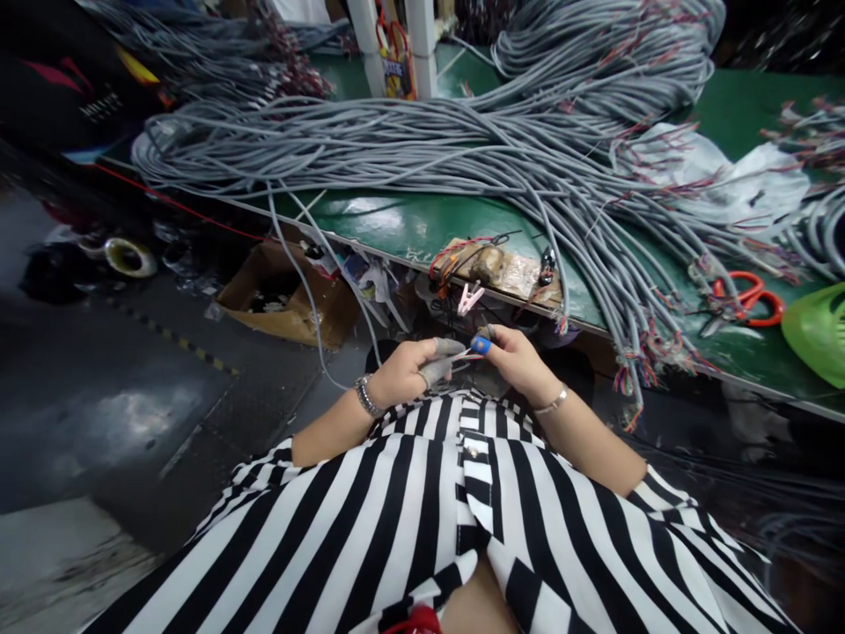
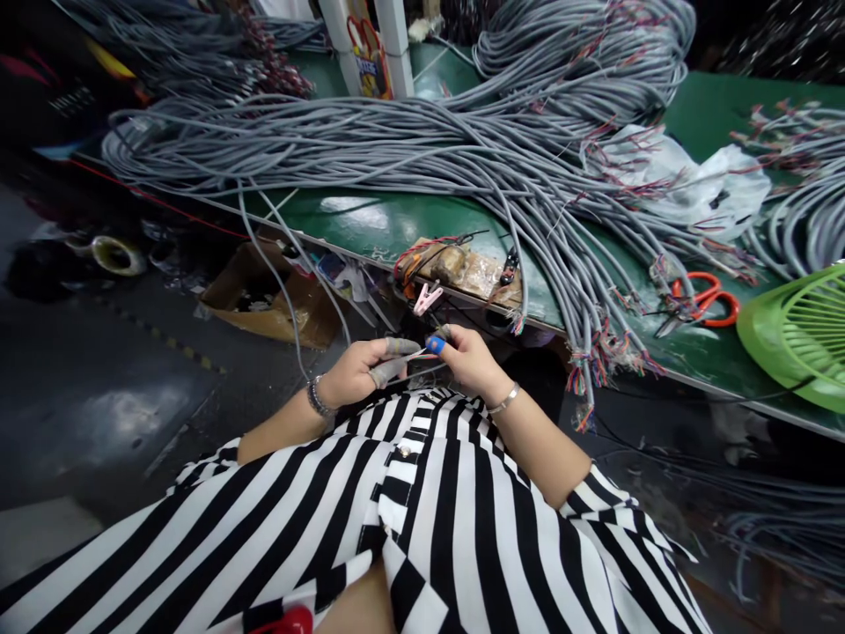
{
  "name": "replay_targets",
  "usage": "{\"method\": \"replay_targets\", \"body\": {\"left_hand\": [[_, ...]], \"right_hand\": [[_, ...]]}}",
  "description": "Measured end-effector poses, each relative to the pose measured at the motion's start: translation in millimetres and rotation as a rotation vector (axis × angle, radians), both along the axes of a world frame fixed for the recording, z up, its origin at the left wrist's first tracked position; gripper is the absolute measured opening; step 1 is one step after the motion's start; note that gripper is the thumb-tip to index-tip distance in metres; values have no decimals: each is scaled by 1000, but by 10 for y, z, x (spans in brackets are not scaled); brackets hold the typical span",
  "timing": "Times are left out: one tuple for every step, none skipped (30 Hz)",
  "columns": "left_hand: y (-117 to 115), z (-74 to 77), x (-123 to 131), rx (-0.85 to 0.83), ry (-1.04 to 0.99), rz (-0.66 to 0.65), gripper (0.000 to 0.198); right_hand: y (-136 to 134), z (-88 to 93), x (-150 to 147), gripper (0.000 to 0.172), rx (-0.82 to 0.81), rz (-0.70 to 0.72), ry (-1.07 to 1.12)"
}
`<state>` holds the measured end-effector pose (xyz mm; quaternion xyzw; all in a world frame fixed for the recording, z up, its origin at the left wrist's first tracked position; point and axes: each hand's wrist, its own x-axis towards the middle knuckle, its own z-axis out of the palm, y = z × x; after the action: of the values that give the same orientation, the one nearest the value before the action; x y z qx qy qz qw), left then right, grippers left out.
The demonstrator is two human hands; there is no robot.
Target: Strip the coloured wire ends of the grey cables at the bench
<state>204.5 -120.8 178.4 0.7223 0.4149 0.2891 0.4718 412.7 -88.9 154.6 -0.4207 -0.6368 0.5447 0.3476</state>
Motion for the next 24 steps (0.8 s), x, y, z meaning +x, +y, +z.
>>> {"method": "replay_targets", "body": {"left_hand": [[-9, -10, 6, -81, -95, 47, 37], [-17, -28, 17, -154, -176, 107, 41], [-23, -52, 31, -209, -237, 174, 44], [-27, -82, 47, -246, -274, 242, 43], [-29, -115, 60, -271, -283, 307, 41], [-30, -149, 71, -288, -268, 360, 38], [-31, -182, 77, -298, -231, 391, 34], [-34, -212, 80, -294, -174, 396, 29], [-38, -237, 81, -268, -100, 383, 24], [-43, -254, 80, -218, -19, 357, 19], [-47, -265, 78, -148, 64, 329, 15], [-49, -270, 78, -70, 140, 304, 13], [-46, -270, 78, 4, 209, 288, 13], [-38, -266, 80, 65, 266, 281, 13], [-24, -261, 82, 107, 309, 279, 12], [-5, -255, 84, 134, 336, 278, 11], [16, -249, 85, 153, 355, 281, 11], [39, -245, 85, 169, 368, 286, 11], [59, -242, 82, 182, 374, 289, 12], [75, -241, 78, 189, 368, 289, 14], [86, -240, 72, 185, 346, 290, 16], [90, -238, 65, 163, 303, 296, 17], [88, -235, 59, 118, 239, 311, 18], [81, -228, 55, 55, 161, 338, 18]], "right_hand": [[4, -25, -11, 30, -131, 21, 87], [-4, -52, -27, 33, -239, 29, 159], [-21, -78, -47, 36, -319, 30, 210], [-46, -101, -67, 38, -368, 29, 241], [-75, -121, -87, 39, -384, 22, 256], [-103, -134, -103, 39, -369, 16, 256], [-130, -141, -116, 38, -329, 14, 241], [-153, -140, -126, 36, -274, 13, 213], [-173, -134, -133, 33, -212, 9, 177], [-189, -123, -141, 30, -154, 8, 136], [-204, -110, -150, 27, -101, 13, 93], [-219, -95, -164, 24, -48, 23, 50], [-232, -80, -182, 22, 10, 36, 10], [-245, -67, -204, 20, 75, 50, -25], [-254, -55, -229, 18, 143, 63, -56], [-260, -44, -252, 17, 207, 66, -83], [-261, -30, -269, 16, 264, 58, -105], [-256, -12, -276, 16, 314, 50, -125], [-245, 14, -269, 16, 356, 49, -145], [-227, 52, -245, 18, 389, 53, -164], [-202, 102, -202, 20, 412, 61, -180], [-167, 164, -140, 22, 429, 60, -194], [-121, 236, -64, 23, 442, 36, -210], [-61, 312, 23, 24, 451, -17, -221]]}}
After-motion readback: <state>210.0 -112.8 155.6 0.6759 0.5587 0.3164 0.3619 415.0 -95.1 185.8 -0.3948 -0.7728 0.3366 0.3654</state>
